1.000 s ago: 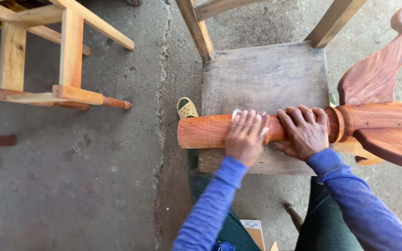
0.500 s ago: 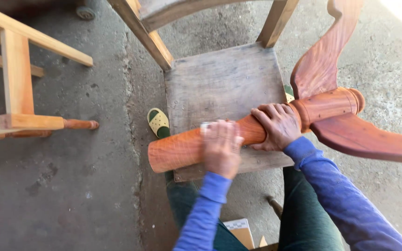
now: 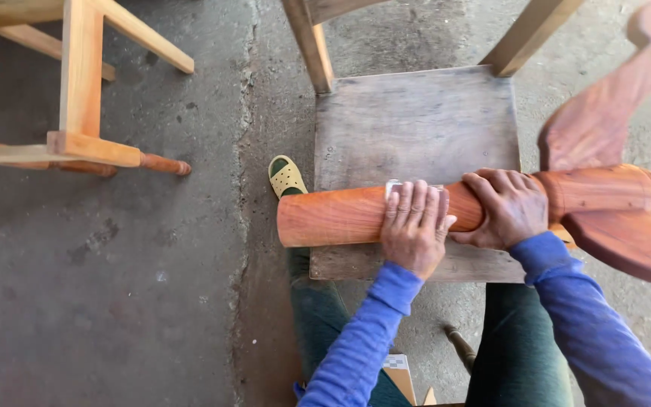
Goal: Manually sanding a wooden table leg pedestal to prepare it for finishing.
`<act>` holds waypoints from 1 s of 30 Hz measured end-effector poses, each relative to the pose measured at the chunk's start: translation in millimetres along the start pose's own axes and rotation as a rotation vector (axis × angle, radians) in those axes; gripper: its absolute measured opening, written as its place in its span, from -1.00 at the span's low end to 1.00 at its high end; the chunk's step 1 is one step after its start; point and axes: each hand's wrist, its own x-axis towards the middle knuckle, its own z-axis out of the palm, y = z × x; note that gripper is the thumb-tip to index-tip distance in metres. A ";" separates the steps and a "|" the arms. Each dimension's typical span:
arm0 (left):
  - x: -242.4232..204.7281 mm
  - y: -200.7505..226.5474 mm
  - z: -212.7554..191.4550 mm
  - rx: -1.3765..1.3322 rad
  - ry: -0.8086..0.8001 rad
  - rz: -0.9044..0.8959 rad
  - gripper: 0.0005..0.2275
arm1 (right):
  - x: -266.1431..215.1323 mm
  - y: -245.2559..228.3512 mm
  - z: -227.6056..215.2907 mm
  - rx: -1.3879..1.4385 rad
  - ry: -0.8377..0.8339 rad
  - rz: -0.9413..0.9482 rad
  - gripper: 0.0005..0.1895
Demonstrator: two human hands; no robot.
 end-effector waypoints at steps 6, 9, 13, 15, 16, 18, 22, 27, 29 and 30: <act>-41.2 -138.8 -23.1 0.321 0.108 0.078 -0.59 | -8.4 3.4 4.5 -0.065 0.055 0.038 -0.04; -32.3 -142.3 -32.8 0.468 0.117 -0.187 -0.57 | -7.0 1.4 1.1 -0.071 0.042 0.055 -0.04; -1.1 -28.2 -11.1 0.238 0.001 -0.156 -0.72 | -11.2 2.6 2.2 -0.052 0.050 0.040 -0.02; -5.4 -19.0 -0.3 0.184 0.164 0.135 -0.68 | -13.2 4.9 5.1 -0.029 0.051 0.024 0.00; -6.7 -34.4 -12.9 0.188 0.167 0.129 -0.68 | -11.3 5.5 3.8 -0.026 0.049 0.016 0.00; -10.0 -64.7 -37.3 0.196 0.091 0.120 -0.79 | -12.4 6.8 2.9 -0.028 0.030 0.031 0.00; -28.6 -129.9 -53.4 0.256 0.115 -0.001 -0.75 | -3.7 8.9 -1.4 -0.025 -0.038 0.073 0.00; 16.3 14.1 -31.7 0.150 0.176 0.030 -0.74 | 0.0 15.5 4.1 0.023 -0.092 0.065 0.02; 3.1 0.1 -8.3 0.169 0.174 0.143 -0.69 | -1.9 12.0 4.3 0.028 -0.074 0.054 0.03; -4.0 -5.5 5.1 0.188 0.165 0.256 -0.64 | -3.5 12.1 4.8 0.037 -0.059 0.047 0.04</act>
